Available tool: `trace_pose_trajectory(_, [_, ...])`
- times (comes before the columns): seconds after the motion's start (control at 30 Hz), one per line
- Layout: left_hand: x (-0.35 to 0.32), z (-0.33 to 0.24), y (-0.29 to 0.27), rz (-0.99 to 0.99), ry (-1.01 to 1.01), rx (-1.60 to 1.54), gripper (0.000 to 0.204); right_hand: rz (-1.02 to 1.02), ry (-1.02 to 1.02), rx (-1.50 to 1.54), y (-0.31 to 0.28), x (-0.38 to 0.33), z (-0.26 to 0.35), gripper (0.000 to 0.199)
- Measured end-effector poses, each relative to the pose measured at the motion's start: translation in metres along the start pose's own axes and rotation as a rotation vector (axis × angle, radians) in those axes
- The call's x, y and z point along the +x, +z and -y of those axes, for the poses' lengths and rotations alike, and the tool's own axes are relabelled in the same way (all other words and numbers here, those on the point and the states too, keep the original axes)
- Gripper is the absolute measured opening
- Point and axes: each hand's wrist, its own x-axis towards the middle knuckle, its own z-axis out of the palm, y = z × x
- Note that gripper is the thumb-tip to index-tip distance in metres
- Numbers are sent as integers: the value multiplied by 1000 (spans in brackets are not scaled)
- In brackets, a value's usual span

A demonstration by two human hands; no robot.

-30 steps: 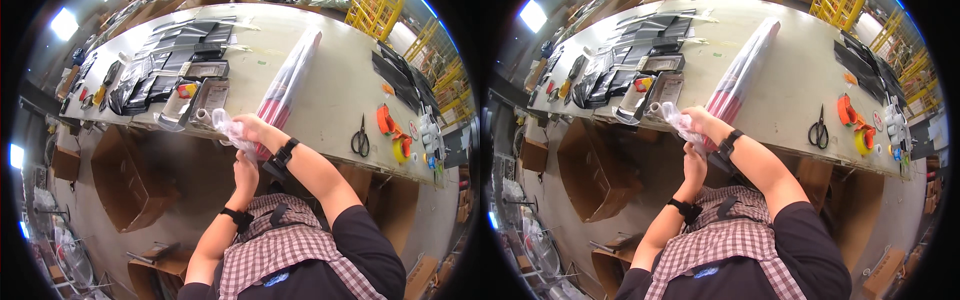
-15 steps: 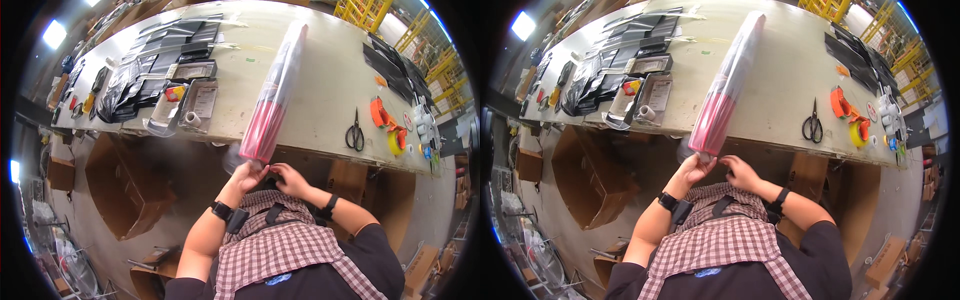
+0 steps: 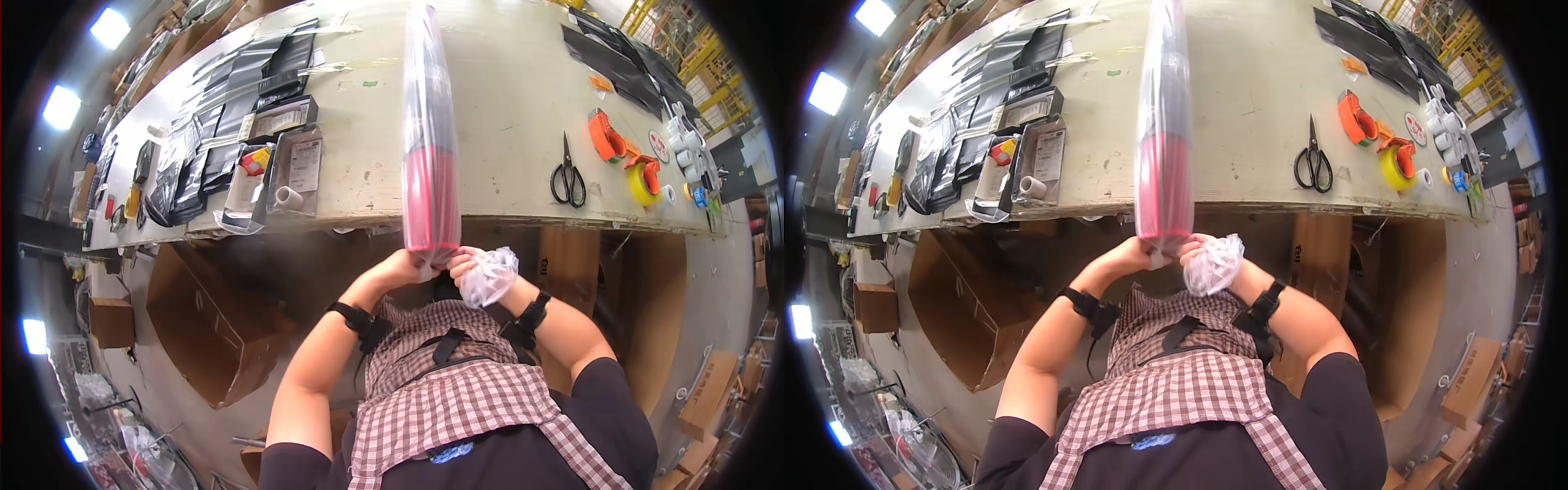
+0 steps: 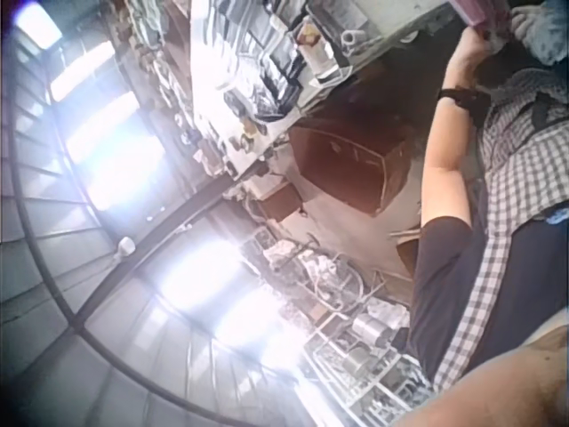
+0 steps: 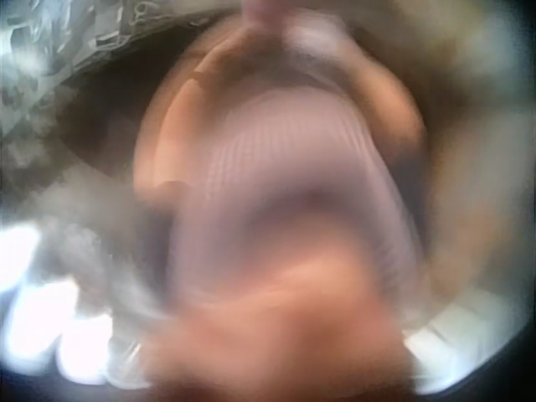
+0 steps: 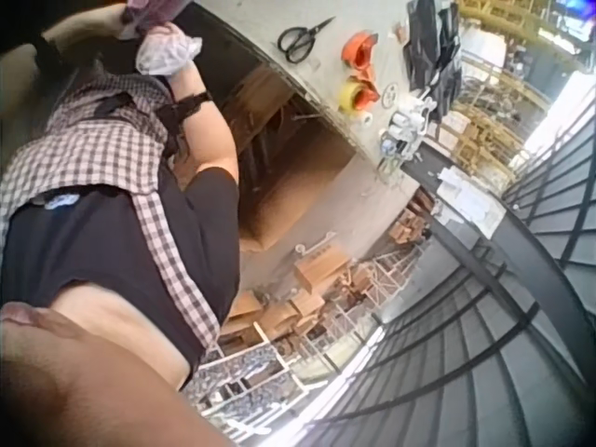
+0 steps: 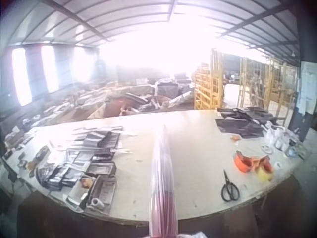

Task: The person wraps long cylindrical items in protective plastic sleeves, applies labels, uses tape to secure the packaging, and cuts plastic sheeting with shears.

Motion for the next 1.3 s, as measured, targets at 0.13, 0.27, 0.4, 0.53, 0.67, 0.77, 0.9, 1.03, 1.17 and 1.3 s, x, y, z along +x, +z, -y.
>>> trace_pose_trajectory(0.13, [-1, 20, 29, -313, -214, -138, 32, 167, -207, 157, -21, 7, -34, 22])
trace_pose_trajectory(0.27, [-2, 26, 58, -659, -233, -490, 20, -68, -715, 49, 28, 11, -61, 62])
trace_pose_trajectory(0.4, [-4, 18, 56, -705, -200, -334, 27, -260, -826, -847, 18, 5, -61, 71])
trace_pose_trajectory(0.53, [-4, 4, 58, -733, -257, 216, 29, -802, -963, -2253, 4, 15, -50, 54])
trace_pose_trajectory(0.67, [-14, -7, 54, -681, -184, 421, 31, -733, -921, -2138, 10, 20, -39, 34])
trace_pose_trajectory(0.77, [-13, -1, 55, -756, -172, 138, 29, -823, -1070, -2266, 12, 20, -45, 17])
trace_pose_trajectory(0.9, [-3, 3, 70, -910, -192, -360, 24, -1095, -921, -1909, 18, 16, -49, 24])
trace_pose_trajectory(1.03, [-5, 7, 72, -861, -474, -798, 20, -1177, -850, -2151, 17, 7, -42, 31])
trace_pose_trajectory(1.17, [-8, -6, 60, -496, -545, -999, 10, -1125, -914, -2158, 12, 3, -40, 28])
trace_pose_trajectory(1.3, [-10, -15, 46, -121, -490, -1365, 10, -1037, -886, -1859, 16, -1, -38, 20])
